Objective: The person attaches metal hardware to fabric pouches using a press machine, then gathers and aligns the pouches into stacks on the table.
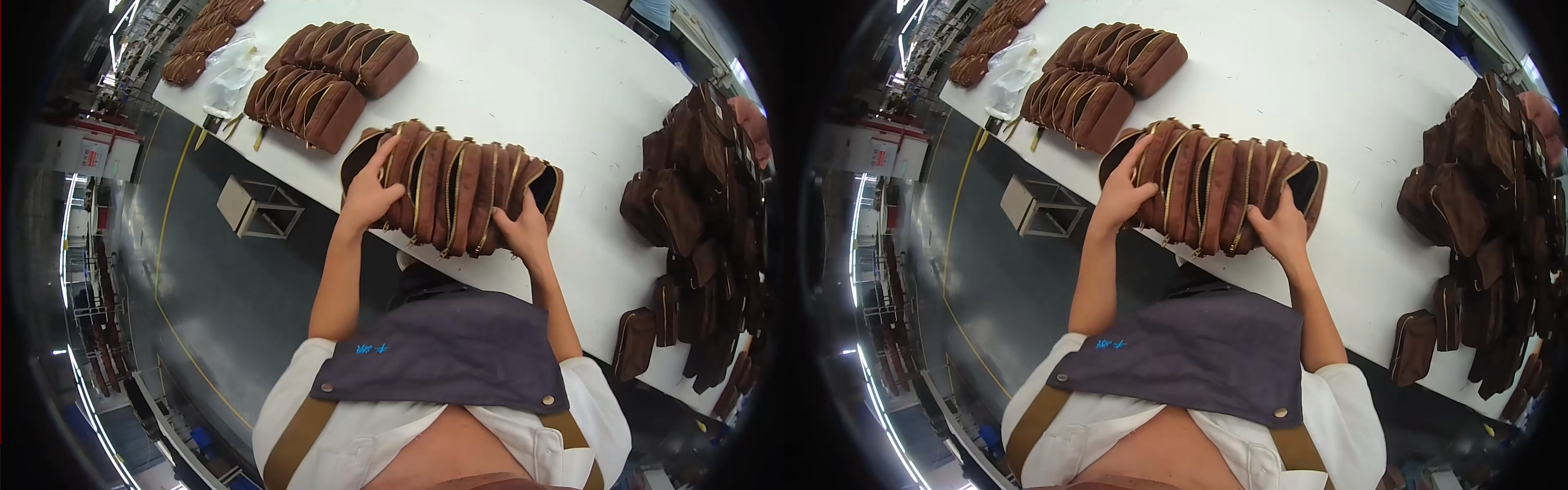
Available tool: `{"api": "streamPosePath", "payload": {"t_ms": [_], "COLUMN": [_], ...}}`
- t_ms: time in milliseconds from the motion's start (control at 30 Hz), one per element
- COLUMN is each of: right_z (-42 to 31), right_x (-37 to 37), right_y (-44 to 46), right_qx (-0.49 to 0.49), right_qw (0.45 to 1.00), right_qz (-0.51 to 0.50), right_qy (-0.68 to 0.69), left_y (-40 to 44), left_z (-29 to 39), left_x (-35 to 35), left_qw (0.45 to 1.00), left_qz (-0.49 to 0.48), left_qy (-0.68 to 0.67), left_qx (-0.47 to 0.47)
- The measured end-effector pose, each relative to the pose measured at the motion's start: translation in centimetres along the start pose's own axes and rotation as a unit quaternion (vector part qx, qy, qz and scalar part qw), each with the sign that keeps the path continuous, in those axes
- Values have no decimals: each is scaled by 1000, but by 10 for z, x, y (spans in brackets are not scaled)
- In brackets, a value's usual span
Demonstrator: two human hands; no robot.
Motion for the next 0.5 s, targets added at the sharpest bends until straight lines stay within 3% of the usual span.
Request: {"api": "streamPosePath", "payload": {"t_ms": [100, 333, 500], "right_z": [-5, -10, -51], "right_x": [4, 68, 127], "right_y": [5, 14, 26], "right_qx": [61, 139, 209], "right_qw": [997, 978, 962], "right_qz": [35, 104, 151], "right_qy": [28, 111, -91], "left_y": [45, 104, 147], "left_z": [-13, -33, -74], "left_x": [-1, -34, -60], "left_qw": [998, 986, 969], "left_qz": [-37, -148, -235], "left_qy": [40, 80, 81], "left_qx": [34, 4, -16]}}
Point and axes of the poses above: each hand's wrist, its own y-axis towards the middle knuckle, its own x-axis out of the palm, z = x × y, the point moved 2 cm from there along y, towards the middle knuckle, and after that the axes turned 8 degrees about -x, right-handed, at the moved point
